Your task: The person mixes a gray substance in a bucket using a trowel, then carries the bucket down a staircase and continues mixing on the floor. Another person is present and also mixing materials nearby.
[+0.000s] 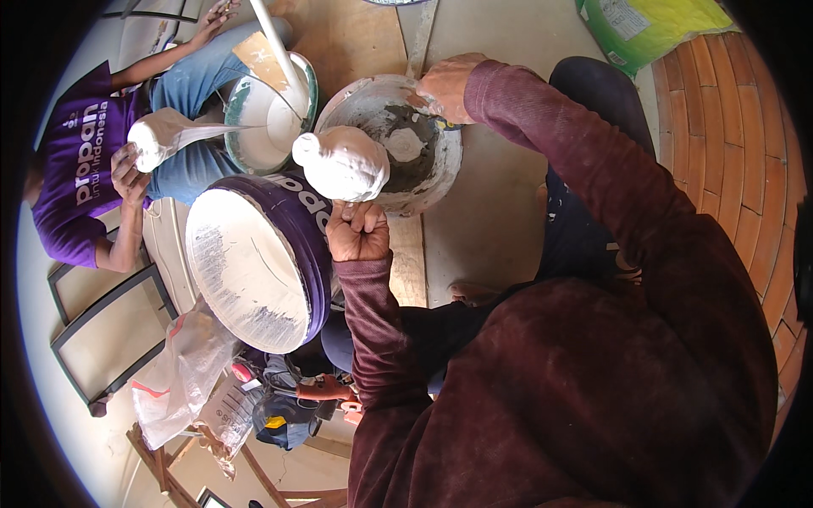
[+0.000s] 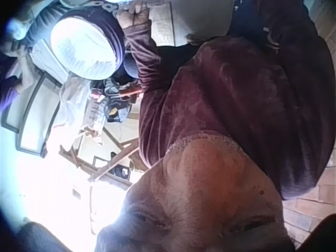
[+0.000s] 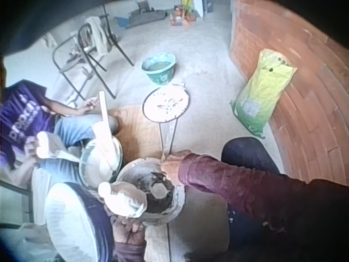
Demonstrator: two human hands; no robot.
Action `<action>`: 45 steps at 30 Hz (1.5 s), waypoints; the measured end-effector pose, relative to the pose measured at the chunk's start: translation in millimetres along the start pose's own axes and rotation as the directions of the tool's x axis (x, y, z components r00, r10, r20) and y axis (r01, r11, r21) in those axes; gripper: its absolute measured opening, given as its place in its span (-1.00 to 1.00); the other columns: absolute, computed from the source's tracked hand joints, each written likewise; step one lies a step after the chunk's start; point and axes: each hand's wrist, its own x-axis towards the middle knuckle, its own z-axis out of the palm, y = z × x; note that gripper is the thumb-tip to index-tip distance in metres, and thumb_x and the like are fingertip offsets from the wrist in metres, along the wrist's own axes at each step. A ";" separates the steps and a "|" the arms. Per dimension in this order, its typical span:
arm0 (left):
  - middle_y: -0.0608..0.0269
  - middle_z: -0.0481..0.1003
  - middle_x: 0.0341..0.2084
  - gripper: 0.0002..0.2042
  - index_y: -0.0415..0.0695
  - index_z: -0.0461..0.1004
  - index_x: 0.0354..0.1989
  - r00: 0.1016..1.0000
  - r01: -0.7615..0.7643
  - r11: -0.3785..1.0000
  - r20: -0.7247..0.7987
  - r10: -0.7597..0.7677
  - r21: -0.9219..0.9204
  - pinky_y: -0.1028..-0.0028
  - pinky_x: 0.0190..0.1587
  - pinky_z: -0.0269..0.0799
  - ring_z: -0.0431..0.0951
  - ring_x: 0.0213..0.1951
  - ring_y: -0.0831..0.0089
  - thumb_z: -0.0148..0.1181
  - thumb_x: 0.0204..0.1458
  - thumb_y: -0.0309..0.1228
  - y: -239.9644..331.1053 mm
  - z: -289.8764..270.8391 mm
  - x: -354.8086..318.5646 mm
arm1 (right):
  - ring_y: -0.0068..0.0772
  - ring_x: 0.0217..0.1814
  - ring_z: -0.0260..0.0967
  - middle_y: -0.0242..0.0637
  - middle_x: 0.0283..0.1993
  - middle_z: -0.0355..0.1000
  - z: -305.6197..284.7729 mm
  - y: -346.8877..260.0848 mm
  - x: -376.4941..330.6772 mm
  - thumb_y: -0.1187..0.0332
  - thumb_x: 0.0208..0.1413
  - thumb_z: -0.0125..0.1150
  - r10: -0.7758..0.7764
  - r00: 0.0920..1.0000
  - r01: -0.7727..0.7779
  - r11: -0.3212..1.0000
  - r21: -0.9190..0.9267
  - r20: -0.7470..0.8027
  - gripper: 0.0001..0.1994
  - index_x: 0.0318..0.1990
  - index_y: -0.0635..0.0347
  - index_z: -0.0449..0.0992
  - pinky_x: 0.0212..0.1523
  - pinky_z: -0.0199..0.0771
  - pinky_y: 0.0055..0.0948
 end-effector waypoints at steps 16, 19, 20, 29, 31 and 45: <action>0.45 0.15 -0.74 -0.83 -0.17 0.30 -0.38 1.000 -0.015 1.000 -0.017 0.016 0.024 0.63 -0.71 -0.07 0.05 -0.77 0.66 -0.28 0.12 -0.48 -1.0 4.6 -1.0 | -0.15 -0.17 0.39 -0.14 -0.28 0.44 2.9 4.0 0.3 0.29 0.00 0.04 -0.029 1.000 0.029 1.000 -0.002 -0.009 -0.78 -0.24 0.19 0.46 -0.15 0.37 -0.22; 0.45 0.15 -0.74 -0.83 -0.18 0.31 -0.37 1.000 -0.020 1.000 -0.024 0.020 0.013 0.63 -0.72 -0.08 0.05 -0.77 0.66 -0.28 0.12 -0.48 -1.6 3.4 -1.4 | -0.15 -0.17 0.39 -0.14 -0.29 0.44 0.7 2.6 -2.1 0.30 0.00 0.03 -0.026 1.000 0.026 1.000 -0.009 0.007 -0.78 -0.24 0.19 0.46 -0.16 0.37 -0.22; 0.45 0.16 -0.73 -0.83 -0.18 0.31 -0.36 0.999 -0.021 1.000 -0.027 0.021 0.008 0.63 -0.72 -0.08 0.05 -0.77 0.66 -0.28 0.12 -0.49 -1.5 2.5 -1.6 | -0.14 -0.17 0.39 -0.15 -0.28 0.45 0.1 1.7 -2.7 0.30 0.00 0.03 -0.023 1.000 0.023 1.000 -0.011 0.014 -0.78 -0.24 0.19 0.46 -0.16 0.37 -0.22; 0.45 0.15 -0.73 -0.85 -0.18 0.31 -0.38 0.999 -0.010 1.000 -0.044 0.011 0.022 0.63 -0.70 -0.07 0.06 -0.76 0.66 -0.25 0.10 -0.49 -1.7 -1.1 -1.2 | -0.15 -0.18 0.40 -0.16 -0.29 0.45 2.1 1.9 -2.2 0.31 0.01 0.02 -0.013 1.000 0.013 0.999 -0.031 -0.002 -0.79 -0.24 0.18 0.45 -0.18 0.38 -0.21; 0.45 0.16 -0.73 -0.85 -0.18 0.31 -0.38 0.998 -0.031 0.998 -0.056 0.034 0.051 0.63 -0.71 -0.08 0.05 -0.76 0.66 -0.24 0.10 -0.50 -3.0 0.0 -1.6 | -0.15 -0.18 0.40 -0.16 -0.29 0.45 0.9 1.5 -2.1 0.33 -0.02 0.03 -0.019 1.000 0.019 1.000 -0.020 0.000 -0.79 -0.23 0.19 0.45 -0.18 0.38 -0.22; 0.46 0.15 -0.73 -0.86 -0.21 0.31 -0.38 0.991 -0.094 0.983 -0.081 0.108 0.158 0.62 -0.73 -0.10 0.04 -0.78 0.65 -0.23 0.08 -0.53 -0.7 -2.1 -5.4 | -0.14 -0.19 0.40 -0.13 -0.30 0.44 5.2 -1.4 3.4 0.41 -0.11 0.06 -0.033 0.999 0.033 0.999 -0.024 -0.001 -0.80 -0.27 0.19 0.46 -0.19 0.39 -0.22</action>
